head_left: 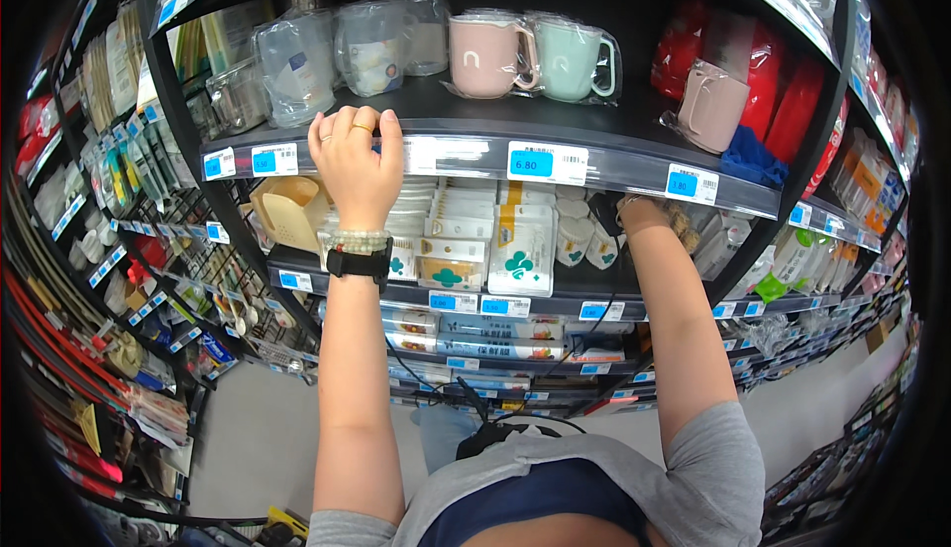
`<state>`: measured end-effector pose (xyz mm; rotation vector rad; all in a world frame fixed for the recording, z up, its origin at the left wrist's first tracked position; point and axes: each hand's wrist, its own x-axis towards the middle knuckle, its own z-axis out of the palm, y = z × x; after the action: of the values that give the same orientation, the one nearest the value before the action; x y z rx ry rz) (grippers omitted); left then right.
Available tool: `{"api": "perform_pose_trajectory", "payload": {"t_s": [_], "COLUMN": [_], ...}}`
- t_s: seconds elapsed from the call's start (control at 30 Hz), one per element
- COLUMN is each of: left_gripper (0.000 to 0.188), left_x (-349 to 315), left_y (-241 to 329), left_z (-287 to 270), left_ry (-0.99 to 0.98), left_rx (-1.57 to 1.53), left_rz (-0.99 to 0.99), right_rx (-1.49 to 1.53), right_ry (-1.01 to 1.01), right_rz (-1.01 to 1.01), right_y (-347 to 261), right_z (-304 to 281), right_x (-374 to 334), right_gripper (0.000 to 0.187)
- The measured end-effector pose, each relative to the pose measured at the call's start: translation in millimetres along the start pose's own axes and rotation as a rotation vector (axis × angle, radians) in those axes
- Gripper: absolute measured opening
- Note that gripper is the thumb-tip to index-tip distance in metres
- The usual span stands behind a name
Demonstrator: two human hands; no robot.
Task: The person picks up and rearranges small jars and mugs on a supermarket shelf, handling the items one by one and placing them back into different positions.
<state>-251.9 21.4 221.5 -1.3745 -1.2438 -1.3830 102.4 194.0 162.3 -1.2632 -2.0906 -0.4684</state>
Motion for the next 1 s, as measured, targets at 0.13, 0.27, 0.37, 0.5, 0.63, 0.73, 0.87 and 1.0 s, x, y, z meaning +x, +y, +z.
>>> {"api": "perform_pose_trajectory", "payload": {"t_s": [0.13, 0.27, 0.37, 0.5, 0.63, 0.73, 0.87, 1.0], "left_gripper": [0.025, 0.024, 0.024, 0.024, 0.025, 0.025, 0.025, 0.025], "left_x": [1, 1, 1, 1, 1, 2, 1, 1], "left_y": [1, 1, 0, -4, -1, -1, -1, -4], "left_z": [-1, 0, -1, -3, -4, -3, -2, -4], "left_ry": [-0.018, -0.022, -0.04, -0.038, -0.055, -0.065, -0.09, -0.057], "left_rx": [0.003, -0.003, -0.011, -0.013, -0.012, -0.018, -0.024, -0.032], "left_rz": [-0.007, -0.017, -0.028, -0.021, -0.021, -0.012, -0.025, -0.011], "right_rx": [0.073, 0.323, 0.686, 1.356, 1.613, 1.644, 1.684, 1.499], "right_ry": [0.025, 0.017, -0.204, -0.405, -0.616, -0.635, -0.624, -0.486], "right_rz": [0.011, 0.025, 0.23, 0.396, 0.291, 0.311, 0.325, 0.084], "right_y": [3, 3, -7, -32, -42, -55, -92, -107], "right_z": [-6, -26, -53, -74, -73, -81, -122, -180], "right_x": [-17, -43, -62, -114, -155, -172, -165, -132], "right_gripper": [0.039, 0.038, 0.041, 0.04, 0.05, 0.064, 0.069, 0.079]}}
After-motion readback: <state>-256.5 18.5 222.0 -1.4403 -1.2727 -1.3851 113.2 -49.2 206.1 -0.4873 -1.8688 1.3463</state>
